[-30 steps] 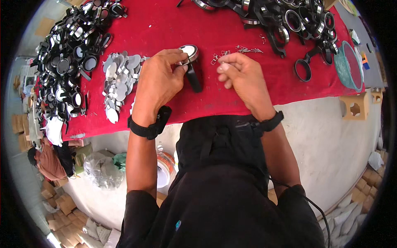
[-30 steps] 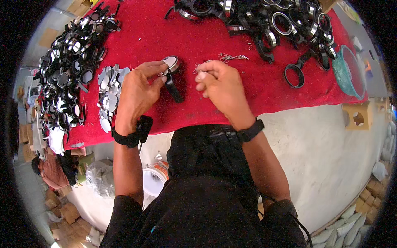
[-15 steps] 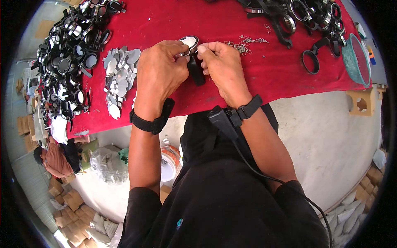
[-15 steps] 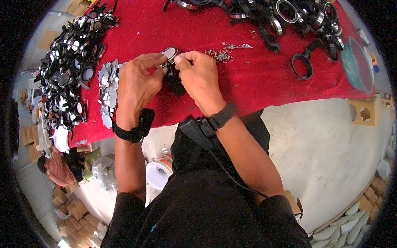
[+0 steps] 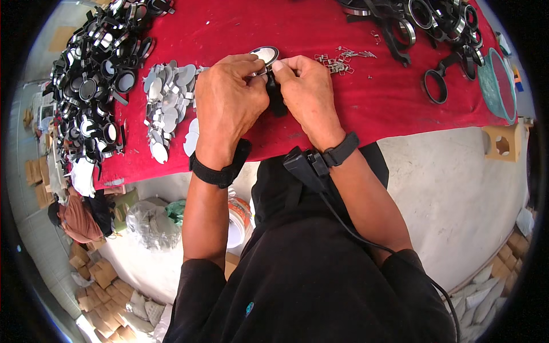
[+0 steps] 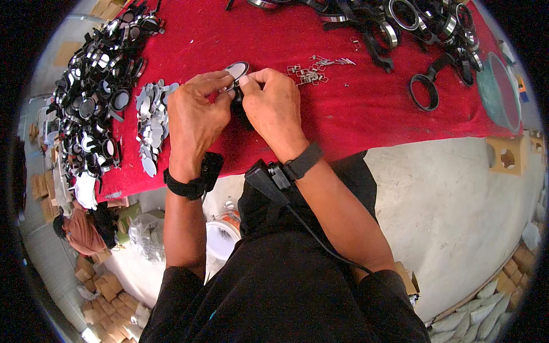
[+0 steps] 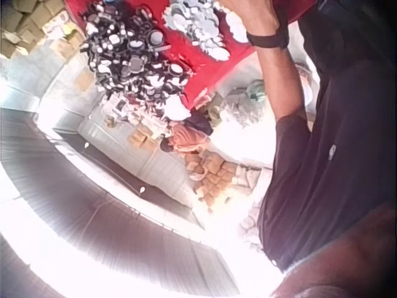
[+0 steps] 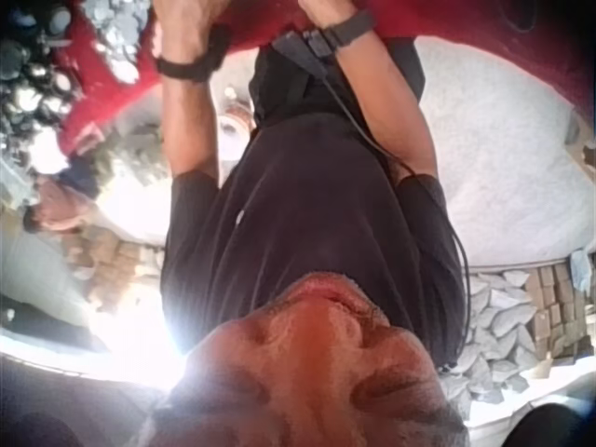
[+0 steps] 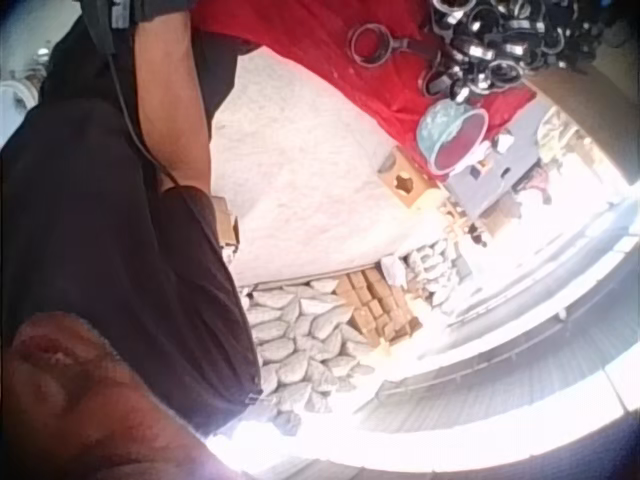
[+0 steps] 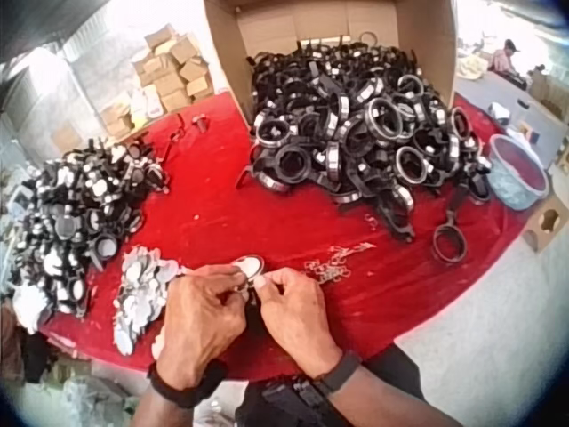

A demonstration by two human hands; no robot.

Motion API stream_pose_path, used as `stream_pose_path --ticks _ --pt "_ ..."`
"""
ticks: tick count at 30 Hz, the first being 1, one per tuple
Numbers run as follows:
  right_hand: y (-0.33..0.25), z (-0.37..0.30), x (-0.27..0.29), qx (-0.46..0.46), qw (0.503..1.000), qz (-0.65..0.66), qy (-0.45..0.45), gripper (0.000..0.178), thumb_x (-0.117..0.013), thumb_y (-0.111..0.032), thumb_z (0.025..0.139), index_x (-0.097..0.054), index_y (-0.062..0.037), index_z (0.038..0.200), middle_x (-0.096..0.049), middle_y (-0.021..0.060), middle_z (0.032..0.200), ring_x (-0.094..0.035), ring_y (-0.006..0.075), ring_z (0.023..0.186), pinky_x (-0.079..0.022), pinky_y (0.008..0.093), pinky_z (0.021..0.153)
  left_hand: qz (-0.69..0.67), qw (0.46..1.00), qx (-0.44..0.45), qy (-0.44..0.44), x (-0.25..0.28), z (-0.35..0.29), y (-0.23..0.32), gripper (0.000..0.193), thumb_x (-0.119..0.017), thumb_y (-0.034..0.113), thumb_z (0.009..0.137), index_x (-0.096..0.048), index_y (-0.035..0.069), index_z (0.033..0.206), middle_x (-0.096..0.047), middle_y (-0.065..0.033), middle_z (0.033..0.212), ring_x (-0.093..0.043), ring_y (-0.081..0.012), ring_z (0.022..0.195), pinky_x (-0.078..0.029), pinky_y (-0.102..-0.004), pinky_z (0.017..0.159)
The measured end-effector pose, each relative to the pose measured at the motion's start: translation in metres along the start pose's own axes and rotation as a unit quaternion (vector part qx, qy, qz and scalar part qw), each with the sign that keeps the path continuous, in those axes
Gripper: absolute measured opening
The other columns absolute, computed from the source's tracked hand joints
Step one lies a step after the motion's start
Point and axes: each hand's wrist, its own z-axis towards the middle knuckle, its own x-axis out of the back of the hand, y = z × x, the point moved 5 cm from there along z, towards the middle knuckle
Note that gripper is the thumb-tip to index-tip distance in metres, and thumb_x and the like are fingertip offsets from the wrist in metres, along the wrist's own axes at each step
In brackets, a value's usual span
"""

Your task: The recorder is assembling small black plastic rings with silver metal plates and screws on a red workbench.

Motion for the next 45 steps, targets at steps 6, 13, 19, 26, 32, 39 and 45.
stream_pose_path --ticks 6,13,19,26,32,39,45 --pt "-0.015 -0.014 0.003 0.072 0.996 -0.037 0.023 0.027 -0.078 -0.027 0.103 -0.082 0.0005 0.101 -0.081 0.0242 0.093 -0.080 0.0435 0.091 -0.060 0.0514 0.084 -0.013 1.000 0.023 -0.014 0.000 -0.003 -0.003 0.027 -0.079 0.007 0.087 -0.089 0.003 0.112 -0.086 -0.0169 0.120 -0.083 -0.0359 0.105 -0.064 -0.0404 0.098" --pt "-0.009 -0.017 0.003 0.094 0.995 -0.022 0.009 0.022 -0.077 -0.022 0.103 -0.081 0.0001 0.106 -0.080 0.0232 0.092 -0.080 0.0418 0.090 -0.060 0.0492 0.082 -0.022 0.999 0.043 -0.024 -0.003 -0.006 -0.007 0.029 -0.080 0.006 0.091 -0.088 0.003 0.119 -0.086 -0.0167 0.123 -0.084 -0.0322 0.113 -0.062 -0.0378 0.104" --pt "-0.007 -0.009 0.007 0.070 0.996 0.051 -0.027 0.014 -0.073 -0.010 0.109 -0.081 0.0012 0.111 -0.075 0.0001 0.090 -0.067 0.0075 0.075 -0.056 0.0262 0.066 -0.070 0.996 0.056 -0.015 -0.003 -0.007 -0.006 0.028 -0.081 0.006 0.092 -0.088 0.003 0.119 -0.085 -0.0172 0.125 -0.083 -0.0327 0.113 -0.062 -0.0380 0.104" --pt "0.000 -0.008 0.003 0.055 0.998 0.025 -0.004 0.018 -0.078 -0.017 0.101 -0.082 -0.0002 0.106 -0.082 0.0198 0.092 -0.081 0.0352 0.086 -0.060 0.0456 0.081 -0.071 0.997 0.023 0.025 -0.004 -0.010 -0.002 0.026 -0.078 0.002 0.089 -0.088 0.000 0.112 -0.084 -0.0195 0.122 -0.083 -0.0366 0.102 -0.066 -0.0408 0.094" --pt "-0.003 -0.019 0.006 0.104 0.994 0.017 -0.004 0.015 -0.075 -0.012 0.102 -0.081 0.0003 0.109 -0.081 0.0203 0.099 -0.079 0.0381 0.091 -0.060 0.0465 0.084 -0.072 0.996 0.050 -0.026 -0.004 -0.008 -0.006 0.029 -0.082 0.007 0.092 -0.088 0.004 0.119 -0.085 -0.0179 0.126 -0.082 -0.0335 0.116 -0.063 -0.0393 0.103" --pt "-0.021 -0.047 0.009 0.292 0.956 -0.020 0.013 0.027 -0.073 -0.002 0.103 -0.080 0.0013 0.129 -0.072 0.0188 0.117 -0.073 0.0383 0.105 -0.060 0.0467 0.092 -0.137 0.985 0.100 -0.014 -0.007 -0.013 -0.012 0.028 -0.081 0.002 0.093 -0.088 0.001 0.120 -0.084 -0.0184 0.128 -0.082 -0.0287 0.111 -0.063 -0.0359 0.100" --pt "-0.026 -0.047 0.011 0.299 0.953 -0.039 0.007 0.028 -0.072 0.000 0.102 -0.078 0.0040 0.129 -0.071 0.0190 0.118 -0.073 0.0392 0.104 -0.060 0.0474 0.091 -0.156 0.985 0.070 0.007 -0.013 -0.011 -0.017 0.026 -0.079 0.002 0.093 -0.088 0.001 0.117 -0.084 -0.0177 0.126 -0.082 -0.0311 0.105 -0.064 -0.0375 0.093"
